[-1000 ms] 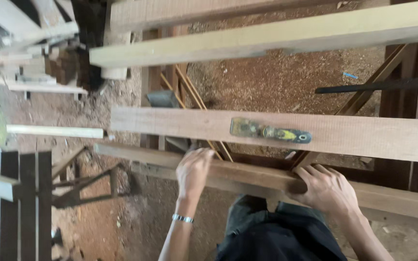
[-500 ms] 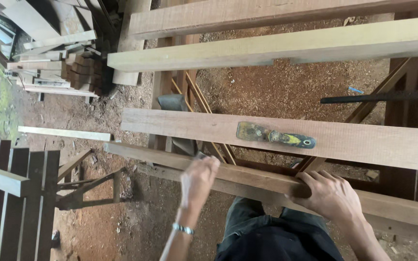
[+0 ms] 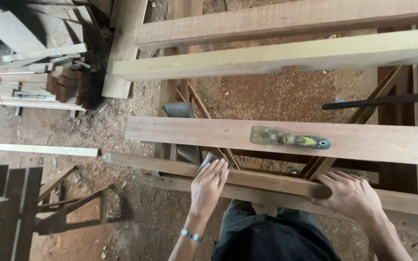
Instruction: The person uses a hand scraper and a piece of sandpaper to smooth the surfaces and edges of several wooden planks resting on a workbench.
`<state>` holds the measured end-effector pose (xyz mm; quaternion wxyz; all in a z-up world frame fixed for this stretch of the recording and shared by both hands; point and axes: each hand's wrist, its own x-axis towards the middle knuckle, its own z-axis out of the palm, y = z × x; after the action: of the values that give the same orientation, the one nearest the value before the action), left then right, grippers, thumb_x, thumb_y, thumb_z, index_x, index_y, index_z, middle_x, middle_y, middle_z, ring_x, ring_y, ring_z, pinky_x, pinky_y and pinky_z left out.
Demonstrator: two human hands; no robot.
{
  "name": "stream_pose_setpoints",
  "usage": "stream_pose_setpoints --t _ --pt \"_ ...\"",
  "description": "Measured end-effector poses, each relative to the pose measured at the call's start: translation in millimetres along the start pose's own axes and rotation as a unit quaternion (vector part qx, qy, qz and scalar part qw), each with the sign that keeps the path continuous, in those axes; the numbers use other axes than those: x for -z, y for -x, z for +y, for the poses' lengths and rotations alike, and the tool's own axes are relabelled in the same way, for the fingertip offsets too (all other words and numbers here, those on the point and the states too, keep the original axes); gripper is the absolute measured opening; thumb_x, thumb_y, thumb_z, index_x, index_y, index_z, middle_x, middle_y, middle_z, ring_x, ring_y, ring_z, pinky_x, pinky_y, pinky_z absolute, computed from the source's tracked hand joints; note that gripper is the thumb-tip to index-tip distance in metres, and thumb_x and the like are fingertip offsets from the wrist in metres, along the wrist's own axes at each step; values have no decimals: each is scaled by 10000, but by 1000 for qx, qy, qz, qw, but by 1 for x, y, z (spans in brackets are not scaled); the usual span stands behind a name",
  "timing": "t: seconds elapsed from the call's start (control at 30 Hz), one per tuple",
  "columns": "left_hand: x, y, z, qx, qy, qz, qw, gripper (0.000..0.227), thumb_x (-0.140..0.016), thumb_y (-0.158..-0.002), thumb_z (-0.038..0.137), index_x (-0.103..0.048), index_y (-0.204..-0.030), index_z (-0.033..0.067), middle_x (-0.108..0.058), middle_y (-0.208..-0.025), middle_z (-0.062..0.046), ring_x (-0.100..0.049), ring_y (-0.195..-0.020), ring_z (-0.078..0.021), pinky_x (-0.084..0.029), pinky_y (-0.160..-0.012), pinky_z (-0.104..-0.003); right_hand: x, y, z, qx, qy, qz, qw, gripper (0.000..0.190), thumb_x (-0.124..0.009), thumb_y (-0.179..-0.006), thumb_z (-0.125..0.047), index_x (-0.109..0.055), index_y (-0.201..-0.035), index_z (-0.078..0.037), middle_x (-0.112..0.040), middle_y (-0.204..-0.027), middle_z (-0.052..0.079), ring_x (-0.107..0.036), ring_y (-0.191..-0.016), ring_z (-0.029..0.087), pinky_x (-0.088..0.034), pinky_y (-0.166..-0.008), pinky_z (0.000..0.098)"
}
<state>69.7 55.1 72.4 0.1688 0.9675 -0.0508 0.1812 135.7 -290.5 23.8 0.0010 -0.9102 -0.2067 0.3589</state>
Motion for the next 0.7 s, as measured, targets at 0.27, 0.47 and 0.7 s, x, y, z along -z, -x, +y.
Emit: stream_pose_setpoints --t 0.27,0.47,0.7 --pt "29 -24 -58 262 -168 -471 825 599 -327 -1212 360 -637 -773 95 -758 -788 -78 -707 -671 -179 -456 -524 -255 -13 2 -1 -22 -19 32 999 910 -556 -628 -874 -599 -1364 -341 -604 -1429 -26 -601 -1322 183 -535 -1105 401" --pt "31 16 -41 -64 86 90 990 456 -348 -1247 311 -642 -976 94 -700 -935 -71 -685 -836 -171 -578 -743 -314 -28 -13 12 -27 52 30 998 1033 -521 -618 -958 -526 -1427 -315 -544 -1491 -11 -550 -1381 181 -492 -1138 404" --pt "69 6 -120 211 -105 -100 967 471 -401 -1184 329 -715 -922 94 -660 -747 -17 -518 -546 -63 -448 -478 -208 -48 -20 24 -78 70 -68 992 1167 -494 -632 -985 -395 -1604 -347 -435 -1644 58 -696 -1241 193 -703 -872 354"
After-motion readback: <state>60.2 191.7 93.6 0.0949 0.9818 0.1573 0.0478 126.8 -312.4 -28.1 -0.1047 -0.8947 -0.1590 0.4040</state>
